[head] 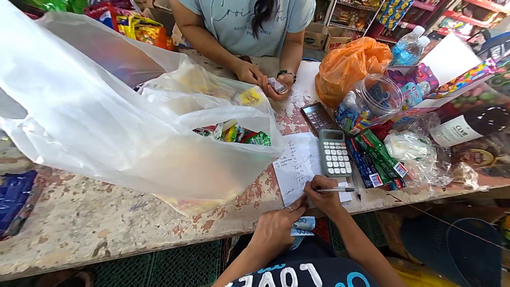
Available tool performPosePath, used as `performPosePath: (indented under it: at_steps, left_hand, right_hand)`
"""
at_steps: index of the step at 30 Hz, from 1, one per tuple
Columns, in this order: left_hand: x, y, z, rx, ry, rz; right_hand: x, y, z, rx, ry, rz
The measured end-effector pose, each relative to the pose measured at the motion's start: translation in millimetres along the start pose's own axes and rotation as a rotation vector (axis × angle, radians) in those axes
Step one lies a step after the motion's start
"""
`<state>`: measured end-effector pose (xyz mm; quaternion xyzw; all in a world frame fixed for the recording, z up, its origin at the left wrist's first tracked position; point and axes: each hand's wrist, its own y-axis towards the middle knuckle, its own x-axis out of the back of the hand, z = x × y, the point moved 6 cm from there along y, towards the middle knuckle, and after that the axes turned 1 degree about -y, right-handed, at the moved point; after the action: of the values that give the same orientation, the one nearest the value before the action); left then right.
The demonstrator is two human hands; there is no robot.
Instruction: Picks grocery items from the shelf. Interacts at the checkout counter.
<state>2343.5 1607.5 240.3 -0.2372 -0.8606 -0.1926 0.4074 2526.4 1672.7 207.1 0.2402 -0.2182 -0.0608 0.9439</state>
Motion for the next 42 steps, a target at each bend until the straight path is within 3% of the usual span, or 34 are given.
performPosePath:
  at_steps: [12,42]
  left_hand:
    - [-1.1,2.9,0.7,0.024,-0.042,0.094]
    - [-1.6,2.4,2.3,-0.013,-0.054,0.045]
  right_hand:
    - [7.1,2.3,-14.6,-0.043,0.047,0.016]
    - [11.5,-1.8,-15.6,-0.018,-0.014,-0.043]
